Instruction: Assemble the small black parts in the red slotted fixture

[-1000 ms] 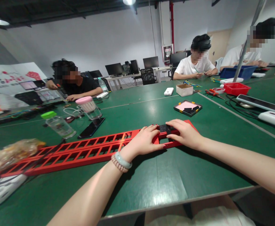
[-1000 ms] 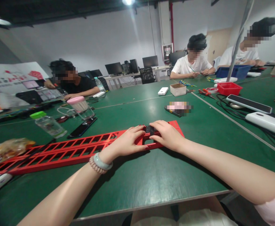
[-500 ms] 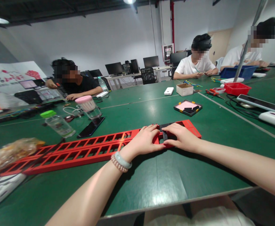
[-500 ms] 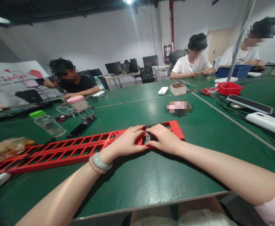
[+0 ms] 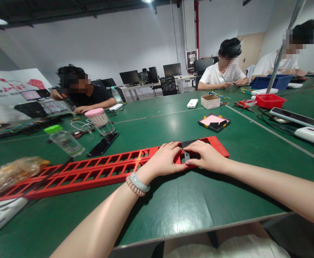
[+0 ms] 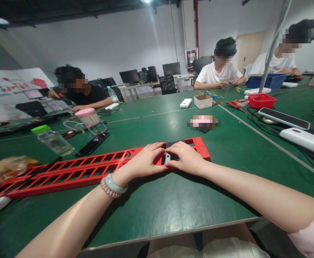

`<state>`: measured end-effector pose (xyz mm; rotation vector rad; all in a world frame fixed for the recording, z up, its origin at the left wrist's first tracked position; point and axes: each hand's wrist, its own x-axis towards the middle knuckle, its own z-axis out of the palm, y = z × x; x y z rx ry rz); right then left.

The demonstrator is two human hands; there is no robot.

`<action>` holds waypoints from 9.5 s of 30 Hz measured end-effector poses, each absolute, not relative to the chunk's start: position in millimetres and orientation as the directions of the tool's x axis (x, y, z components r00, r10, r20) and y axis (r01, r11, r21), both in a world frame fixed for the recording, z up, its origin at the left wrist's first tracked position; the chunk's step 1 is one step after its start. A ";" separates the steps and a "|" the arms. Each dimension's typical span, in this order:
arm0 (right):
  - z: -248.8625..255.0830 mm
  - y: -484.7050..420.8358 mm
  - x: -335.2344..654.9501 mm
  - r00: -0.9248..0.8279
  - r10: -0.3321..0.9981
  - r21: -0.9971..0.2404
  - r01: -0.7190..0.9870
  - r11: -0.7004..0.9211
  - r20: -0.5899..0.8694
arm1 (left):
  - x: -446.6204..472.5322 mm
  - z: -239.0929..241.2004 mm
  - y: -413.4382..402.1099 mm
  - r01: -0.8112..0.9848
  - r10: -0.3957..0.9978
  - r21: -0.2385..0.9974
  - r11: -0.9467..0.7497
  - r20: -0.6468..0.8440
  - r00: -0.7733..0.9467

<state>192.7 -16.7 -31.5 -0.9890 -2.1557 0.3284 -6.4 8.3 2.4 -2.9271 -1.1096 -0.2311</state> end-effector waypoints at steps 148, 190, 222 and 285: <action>-66.7 83.3 303.1 -0.160 0.929 -0.033 0.983 0.181 0.334 | -11.2 1.1 16.5 0.647 0.644 0.014 -0.762 0.115 0.756; -71.0 88.0 306.7 -0.078 0.920 -0.125 0.983 0.135 0.384 | -11.8 -1.2 21.0 0.645 0.641 -0.010 -0.764 0.098 0.761; -63.9 79.1 307.8 0.063 0.778 -0.413 0.872 0.262 0.625 | -13.5 -1.9 21.1 0.642 0.639 -0.001 -0.767 0.103 0.763; -26.6 -11.0 221.1 -0.555 0.579 -0.207 0.590 0.780 0.598 | -9.5 2.7 18.6 0.641 0.637 0.015 -0.767 0.126 0.760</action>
